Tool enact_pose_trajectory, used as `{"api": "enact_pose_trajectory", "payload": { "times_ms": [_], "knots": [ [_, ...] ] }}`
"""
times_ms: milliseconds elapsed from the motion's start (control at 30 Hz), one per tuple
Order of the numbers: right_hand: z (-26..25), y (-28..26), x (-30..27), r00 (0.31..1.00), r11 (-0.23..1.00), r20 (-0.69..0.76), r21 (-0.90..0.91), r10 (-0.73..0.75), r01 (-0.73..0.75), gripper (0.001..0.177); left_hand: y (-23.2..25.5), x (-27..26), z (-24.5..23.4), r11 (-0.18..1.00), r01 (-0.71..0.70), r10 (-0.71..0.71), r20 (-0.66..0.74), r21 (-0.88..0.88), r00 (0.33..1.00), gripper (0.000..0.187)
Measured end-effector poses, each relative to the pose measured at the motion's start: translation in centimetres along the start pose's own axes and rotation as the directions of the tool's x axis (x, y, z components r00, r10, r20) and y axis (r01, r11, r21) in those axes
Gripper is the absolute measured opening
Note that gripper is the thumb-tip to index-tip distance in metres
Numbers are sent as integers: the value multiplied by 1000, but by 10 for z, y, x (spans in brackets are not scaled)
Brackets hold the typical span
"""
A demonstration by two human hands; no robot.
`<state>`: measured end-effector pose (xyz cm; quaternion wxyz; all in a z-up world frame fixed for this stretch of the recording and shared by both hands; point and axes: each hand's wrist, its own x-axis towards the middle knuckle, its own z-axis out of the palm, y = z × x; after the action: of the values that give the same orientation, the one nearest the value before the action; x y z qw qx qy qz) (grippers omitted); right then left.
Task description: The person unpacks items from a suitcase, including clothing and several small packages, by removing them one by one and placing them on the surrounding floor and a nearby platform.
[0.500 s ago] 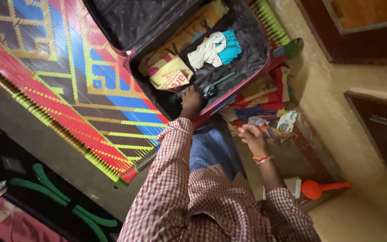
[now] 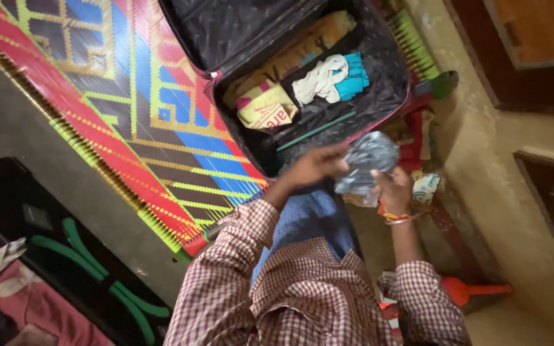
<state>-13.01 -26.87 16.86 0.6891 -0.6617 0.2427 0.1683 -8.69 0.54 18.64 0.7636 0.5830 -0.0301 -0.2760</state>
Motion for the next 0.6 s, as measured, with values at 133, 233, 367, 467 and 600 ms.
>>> {"api": "enact_pose_trajectory", "payload": {
  "times_ms": [133,233,367,467,600],
  "knots": [
    [-69,21,7,966,986,-241,115,-94,124,18,-75,27,-90,938,345,-220,-789,-10,574,33],
    [-114,35,6,949,987,-296,143,112,-72,19,-128,29,-159,929,260,-362,-795,-264,486,32],
    [-120,57,10,948,973,-224,98,224,-207,22,-153,50,-192,592,-138,-709,-594,-794,380,37],
    [-105,79,-2,925,847,183,-373,-333,379,43,-165,57,-187,535,-57,-794,-524,-843,309,43],
    [-51,89,9,976,975,-60,89,209,-203,33,-166,50,-172,665,-204,-666,-695,-718,271,13]
  ]
}}
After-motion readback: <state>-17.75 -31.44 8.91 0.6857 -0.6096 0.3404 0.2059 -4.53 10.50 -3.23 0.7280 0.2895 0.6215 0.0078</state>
